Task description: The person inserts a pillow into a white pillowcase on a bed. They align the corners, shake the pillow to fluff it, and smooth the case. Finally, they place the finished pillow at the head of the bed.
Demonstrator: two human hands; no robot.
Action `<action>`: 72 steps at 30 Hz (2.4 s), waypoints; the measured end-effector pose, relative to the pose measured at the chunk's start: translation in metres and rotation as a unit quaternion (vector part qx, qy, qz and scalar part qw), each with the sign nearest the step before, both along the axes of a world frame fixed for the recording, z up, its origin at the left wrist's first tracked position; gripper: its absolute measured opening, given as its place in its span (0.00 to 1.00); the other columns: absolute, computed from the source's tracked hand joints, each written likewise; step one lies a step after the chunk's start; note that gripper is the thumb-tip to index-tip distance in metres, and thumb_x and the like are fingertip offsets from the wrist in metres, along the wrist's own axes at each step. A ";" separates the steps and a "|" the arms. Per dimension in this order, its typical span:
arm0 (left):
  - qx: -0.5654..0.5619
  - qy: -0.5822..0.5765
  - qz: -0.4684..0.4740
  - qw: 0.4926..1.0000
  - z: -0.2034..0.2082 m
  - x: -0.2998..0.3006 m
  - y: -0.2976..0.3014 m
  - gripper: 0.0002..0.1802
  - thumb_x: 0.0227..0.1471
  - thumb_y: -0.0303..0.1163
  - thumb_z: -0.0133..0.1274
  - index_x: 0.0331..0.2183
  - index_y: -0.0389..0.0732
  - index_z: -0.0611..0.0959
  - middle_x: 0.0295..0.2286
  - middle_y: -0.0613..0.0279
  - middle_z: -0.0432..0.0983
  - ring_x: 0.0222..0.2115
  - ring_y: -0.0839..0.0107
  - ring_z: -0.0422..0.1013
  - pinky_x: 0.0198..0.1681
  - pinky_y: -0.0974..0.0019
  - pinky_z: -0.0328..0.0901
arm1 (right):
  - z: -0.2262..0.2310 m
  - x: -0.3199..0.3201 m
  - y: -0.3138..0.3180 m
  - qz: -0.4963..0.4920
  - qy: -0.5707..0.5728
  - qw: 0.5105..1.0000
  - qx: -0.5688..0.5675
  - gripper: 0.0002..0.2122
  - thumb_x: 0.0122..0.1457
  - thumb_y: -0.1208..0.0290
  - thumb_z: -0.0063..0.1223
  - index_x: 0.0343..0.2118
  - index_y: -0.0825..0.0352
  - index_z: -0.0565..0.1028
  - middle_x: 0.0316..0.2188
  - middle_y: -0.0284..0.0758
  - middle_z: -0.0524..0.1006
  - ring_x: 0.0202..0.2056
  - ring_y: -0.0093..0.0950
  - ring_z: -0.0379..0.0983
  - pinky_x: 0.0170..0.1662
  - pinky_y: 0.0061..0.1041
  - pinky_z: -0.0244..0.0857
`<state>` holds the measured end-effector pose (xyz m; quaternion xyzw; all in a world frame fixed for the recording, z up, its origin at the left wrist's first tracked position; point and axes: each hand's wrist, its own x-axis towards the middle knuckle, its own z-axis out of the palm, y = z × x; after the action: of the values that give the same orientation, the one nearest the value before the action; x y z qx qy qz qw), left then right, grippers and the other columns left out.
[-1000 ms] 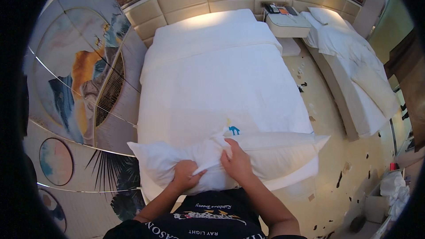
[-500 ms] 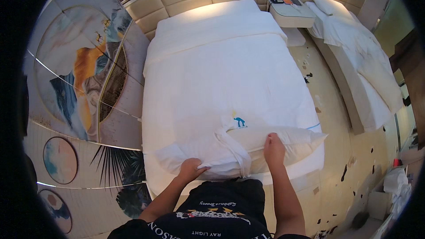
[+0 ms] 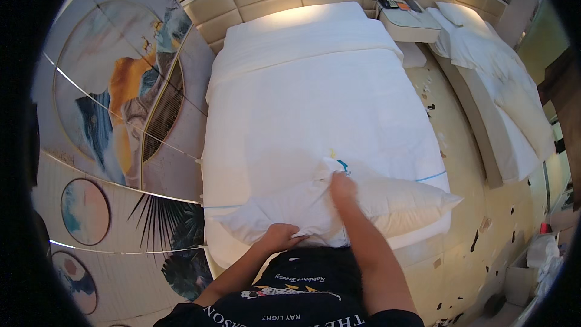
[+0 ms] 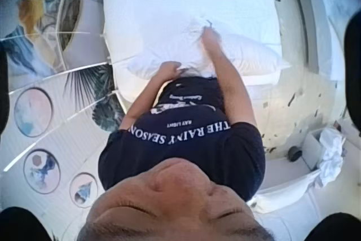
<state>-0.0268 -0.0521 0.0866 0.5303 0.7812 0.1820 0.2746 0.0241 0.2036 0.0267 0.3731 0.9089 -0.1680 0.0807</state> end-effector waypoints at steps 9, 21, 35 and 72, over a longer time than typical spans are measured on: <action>0.044 0.017 -0.007 0.999 -0.004 0.006 0.019 0.22 0.54 0.52 0.49 0.25 0.42 0.79 0.24 0.52 0.76 0.29 0.49 0.73 0.31 0.50 0.66 | 0.055 0.073 0.049 -0.221 0.195 0.952 -0.089 0.13 0.55 0.63 0.54 0.36 0.68 0.71 0.28 0.45 0.78 0.34 0.45 0.76 0.38 0.41 0.69; 0.078 0.071 0.046 0.993 0.045 -0.014 0.068 0.21 0.50 0.46 0.56 0.22 0.38 0.74 0.23 0.52 0.72 0.28 0.50 0.70 0.30 0.53 0.64 | 0.046 0.133 -0.021 -0.107 0.136 0.985 -0.030 0.11 0.59 0.67 0.47 0.30 0.71 0.72 0.35 0.49 0.75 0.40 0.47 0.71 0.42 0.44 0.65; 0.115 0.293 0.268 0.911 0.037 -0.036 0.039 0.27 0.47 0.45 0.59 0.44 0.37 0.76 0.50 0.49 0.67 0.59 0.46 0.52 0.60 0.40 0.42 | 0.008 0.163 0.064 -0.356 0.457 0.610 -0.541 0.06 0.59 0.74 0.48 0.25 0.59 0.67 0.24 0.27 0.71 0.26 0.19 0.69 0.27 0.19 0.63; 0.350 -0.584 0.520 0.516 0.011 -0.133 0.002 0.29 0.59 0.46 0.49 0.52 0.33 0.70 0.49 0.49 0.70 0.49 0.54 0.68 0.53 0.52 0.65 | 0.003 0.180 0.035 -0.360 0.381 0.729 -0.441 0.18 0.59 0.59 0.55 0.39 0.72 0.78 0.32 0.31 0.78 0.32 0.19 0.71 0.37 0.23 0.66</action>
<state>-0.1596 -0.0501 0.0972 -0.1431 0.4551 0.8195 0.3176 0.2036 0.2389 0.0298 0.4998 0.4846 -0.6940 -0.1836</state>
